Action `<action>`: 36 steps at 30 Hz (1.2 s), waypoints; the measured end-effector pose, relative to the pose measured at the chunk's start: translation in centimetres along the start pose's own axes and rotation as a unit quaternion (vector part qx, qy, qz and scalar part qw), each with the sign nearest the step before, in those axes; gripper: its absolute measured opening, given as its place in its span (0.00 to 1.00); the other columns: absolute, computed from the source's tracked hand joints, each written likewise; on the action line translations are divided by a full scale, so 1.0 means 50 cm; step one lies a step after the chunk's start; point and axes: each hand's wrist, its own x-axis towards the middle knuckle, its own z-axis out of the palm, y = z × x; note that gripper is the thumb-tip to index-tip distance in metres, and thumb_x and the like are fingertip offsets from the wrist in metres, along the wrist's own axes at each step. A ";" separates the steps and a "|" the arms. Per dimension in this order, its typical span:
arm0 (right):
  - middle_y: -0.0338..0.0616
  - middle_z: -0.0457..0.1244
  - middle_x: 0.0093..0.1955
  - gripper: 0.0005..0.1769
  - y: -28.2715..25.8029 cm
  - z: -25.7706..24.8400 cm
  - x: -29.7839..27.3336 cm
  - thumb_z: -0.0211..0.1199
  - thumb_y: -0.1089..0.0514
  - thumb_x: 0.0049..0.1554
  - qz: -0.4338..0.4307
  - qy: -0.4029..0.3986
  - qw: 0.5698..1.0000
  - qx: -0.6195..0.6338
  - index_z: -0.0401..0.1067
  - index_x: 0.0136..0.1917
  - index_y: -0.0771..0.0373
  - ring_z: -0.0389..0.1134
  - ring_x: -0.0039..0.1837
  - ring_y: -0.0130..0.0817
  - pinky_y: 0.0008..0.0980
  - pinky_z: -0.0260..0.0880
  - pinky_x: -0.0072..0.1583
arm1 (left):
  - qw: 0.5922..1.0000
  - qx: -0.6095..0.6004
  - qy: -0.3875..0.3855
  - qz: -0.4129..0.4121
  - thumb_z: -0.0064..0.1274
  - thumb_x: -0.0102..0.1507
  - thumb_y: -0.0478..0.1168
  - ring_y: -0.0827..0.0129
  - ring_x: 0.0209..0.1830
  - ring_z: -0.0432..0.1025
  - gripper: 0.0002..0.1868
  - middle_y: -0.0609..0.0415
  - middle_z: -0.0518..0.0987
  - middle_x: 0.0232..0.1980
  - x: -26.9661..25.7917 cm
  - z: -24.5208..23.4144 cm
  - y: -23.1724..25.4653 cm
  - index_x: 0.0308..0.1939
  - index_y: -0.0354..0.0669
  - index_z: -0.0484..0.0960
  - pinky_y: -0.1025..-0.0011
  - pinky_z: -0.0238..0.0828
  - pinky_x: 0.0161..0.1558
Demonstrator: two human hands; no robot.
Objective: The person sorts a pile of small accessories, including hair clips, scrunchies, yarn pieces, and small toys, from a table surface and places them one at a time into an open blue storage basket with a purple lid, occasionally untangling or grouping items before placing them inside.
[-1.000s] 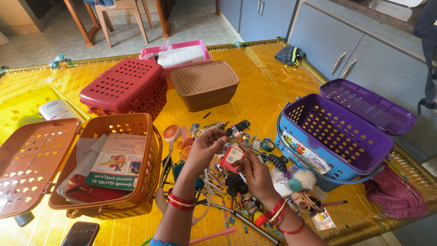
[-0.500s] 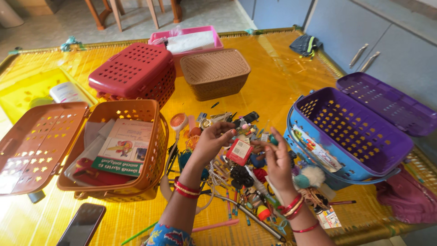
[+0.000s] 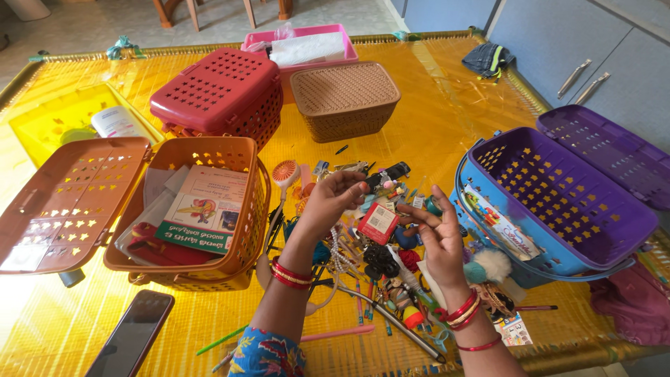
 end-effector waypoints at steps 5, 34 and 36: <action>0.58 0.67 0.65 0.35 0.010 -0.001 0.002 0.45 0.69 0.66 0.002 -0.005 1.000 0.010 0.44 0.84 0.58 0.71 0.60 0.34 0.30 0.71 0.58 | 0.999 -0.012 0.008 0.029 0.56 0.67 0.47 0.77 0.39 0.76 0.23 0.54 0.84 0.46 0.002 -0.039 0.008 0.60 0.33 0.78 0.77 0.74 0.42; 0.48 0.71 0.43 0.09 0.061 0.217 0.069 0.66 0.54 0.55 0.000 -0.168 0.876 -0.453 0.79 0.48 0.59 0.73 0.46 0.47 0.45 0.71 0.50 | 0.995 0.016 0.087 0.047 0.59 0.65 0.45 0.78 0.36 0.75 0.23 0.55 0.84 0.42 -0.021 -0.082 0.064 0.58 0.32 0.79 0.79 0.74 0.39; 0.45 0.72 0.44 0.10 0.057 0.203 0.078 0.64 0.54 0.56 0.048 -0.155 0.905 -0.393 0.78 0.47 0.60 0.75 0.48 0.43 0.41 0.73 0.51 | 0.995 0.012 0.080 0.056 0.59 0.65 0.46 0.79 0.36 0.75 0.24 0.55 0.84 0.43 -0.023 -0.078 0.065 0.58 0.32 0.79 0.79 0.74 0.39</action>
